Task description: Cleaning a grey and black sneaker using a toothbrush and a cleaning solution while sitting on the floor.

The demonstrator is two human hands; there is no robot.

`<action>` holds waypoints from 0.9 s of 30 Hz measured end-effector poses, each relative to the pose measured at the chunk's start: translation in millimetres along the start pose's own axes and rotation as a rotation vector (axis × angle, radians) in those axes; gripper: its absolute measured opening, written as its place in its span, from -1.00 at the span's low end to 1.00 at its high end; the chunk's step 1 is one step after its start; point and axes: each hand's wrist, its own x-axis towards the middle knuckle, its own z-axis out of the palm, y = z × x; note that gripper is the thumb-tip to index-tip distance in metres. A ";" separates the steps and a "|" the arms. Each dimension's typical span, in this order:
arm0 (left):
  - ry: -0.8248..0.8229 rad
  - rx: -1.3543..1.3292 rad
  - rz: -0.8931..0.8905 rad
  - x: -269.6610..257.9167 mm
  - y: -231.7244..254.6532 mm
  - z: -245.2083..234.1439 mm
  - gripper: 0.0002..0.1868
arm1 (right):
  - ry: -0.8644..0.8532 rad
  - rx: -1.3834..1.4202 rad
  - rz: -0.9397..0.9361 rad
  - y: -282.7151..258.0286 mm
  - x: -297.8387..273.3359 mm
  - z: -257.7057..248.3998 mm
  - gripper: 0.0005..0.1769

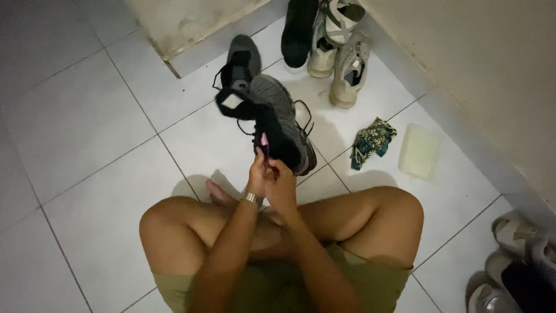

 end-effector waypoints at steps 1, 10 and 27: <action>0.005 -0.004 0.003 -34.0 21.3 26.8 -0.41 | -0.007 -0.001 0.000 -5.2 -11.0 -2.9 -0.72; -0.049 -0.128 0.078 -88.9 57.0 85.6 -0.38 | -0.040 -0.039 -0.055 -16.4 -19.2 -2.5 -0.62; -0.048 -0.045 0.208 -69.4 57.4 84.2 -0.40 | -0.224 -0.246 -0.125 -69.6 -25.6 -33.3 -0.78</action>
